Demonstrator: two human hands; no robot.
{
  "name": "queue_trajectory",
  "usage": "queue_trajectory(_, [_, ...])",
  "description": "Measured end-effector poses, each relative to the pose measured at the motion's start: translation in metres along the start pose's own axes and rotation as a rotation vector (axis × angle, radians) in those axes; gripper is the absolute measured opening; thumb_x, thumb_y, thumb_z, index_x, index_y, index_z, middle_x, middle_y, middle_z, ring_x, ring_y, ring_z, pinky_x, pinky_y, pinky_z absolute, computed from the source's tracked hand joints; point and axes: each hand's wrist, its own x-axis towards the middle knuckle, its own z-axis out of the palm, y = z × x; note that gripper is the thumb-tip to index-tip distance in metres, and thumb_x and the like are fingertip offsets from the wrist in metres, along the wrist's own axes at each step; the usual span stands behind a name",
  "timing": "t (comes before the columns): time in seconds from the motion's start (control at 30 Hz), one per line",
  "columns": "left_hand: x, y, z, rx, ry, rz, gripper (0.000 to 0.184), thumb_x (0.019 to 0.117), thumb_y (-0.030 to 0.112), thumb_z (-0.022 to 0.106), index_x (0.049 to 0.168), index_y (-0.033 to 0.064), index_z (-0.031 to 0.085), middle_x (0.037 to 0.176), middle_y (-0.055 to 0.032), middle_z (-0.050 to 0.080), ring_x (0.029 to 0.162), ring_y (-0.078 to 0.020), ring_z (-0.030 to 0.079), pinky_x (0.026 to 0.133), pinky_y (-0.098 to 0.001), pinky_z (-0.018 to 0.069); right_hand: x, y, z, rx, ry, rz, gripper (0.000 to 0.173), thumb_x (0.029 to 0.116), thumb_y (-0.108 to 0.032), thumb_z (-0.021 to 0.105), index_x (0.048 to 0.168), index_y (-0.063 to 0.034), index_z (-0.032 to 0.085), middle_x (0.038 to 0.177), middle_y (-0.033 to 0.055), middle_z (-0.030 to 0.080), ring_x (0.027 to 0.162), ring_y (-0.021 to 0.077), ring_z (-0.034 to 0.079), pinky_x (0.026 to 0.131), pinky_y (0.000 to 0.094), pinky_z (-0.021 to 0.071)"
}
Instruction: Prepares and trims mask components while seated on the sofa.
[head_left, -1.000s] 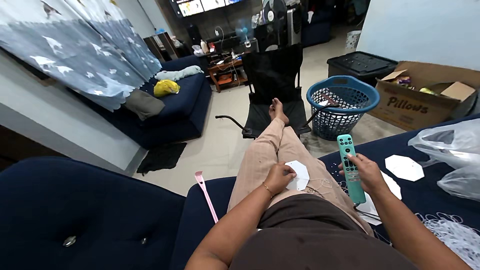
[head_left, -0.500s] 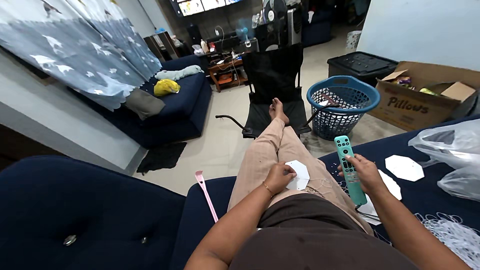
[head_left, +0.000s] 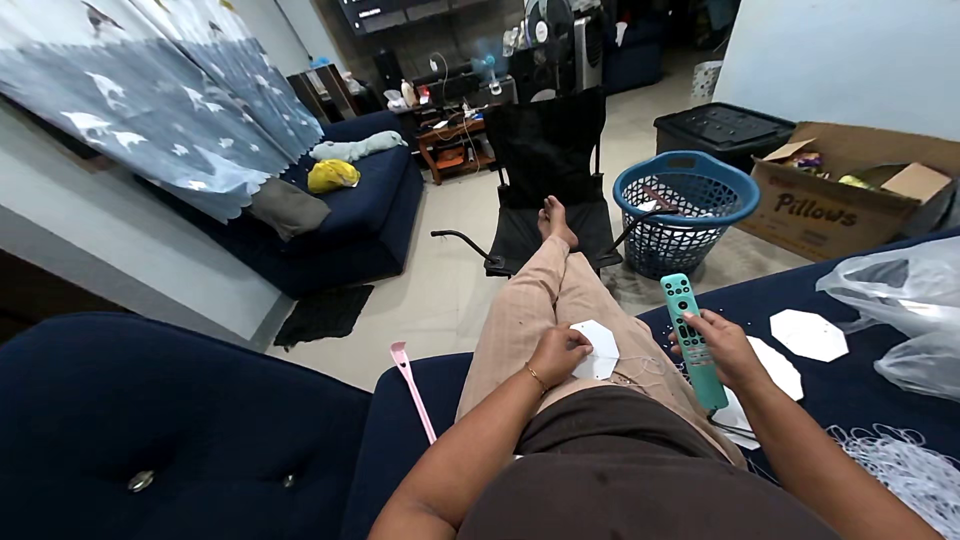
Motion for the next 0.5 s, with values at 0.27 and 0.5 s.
queue_trajectory(0.27, [0.0012, -0.0033, 0.0012, -0.002, 0.010, 0.013, 0.019, 0.0979, 0.012, 0.066, 0.103, -0.0041, 0.074, 0.117, -0.0217, 0.066, 0.110, -0.0268, 0.063, 0.101, -0.0399, 0.0491, 0.0000, 0.0016, -0.0001, -0.008, -0.016, -0.003, 0.024, 0.1098, -0.019, 0.046, 0.115, 0.0010, 0.059, 0.085, 0.0103, 0.070, 0.067, 0.0201, 0.071, 0.062, 0.0368, 0.0628])
queue_trajectory(0.5, [0.0008, -0.0037, 0.0014, -0.010, 0.015, 0.019, 0.019, 0.0980, 0.012, 0.065, 0.103, -0.0045, 0.074, 0.115, -0.0222, 0.066, 0.110, -0.0272, 0.063, 0.101, -0.0399, 0.0488, -0.0020, -0.0009, -0.0006, -0.056, 0.034, 0.001, 0.032, 0.1109, -0.029, 0.045, 0.106, -0.0007, 0.060, 0.075, 0.0075, 0.067, 0.060, 0.0181, 0.068, 0.058, 0.0358, 0.0612])
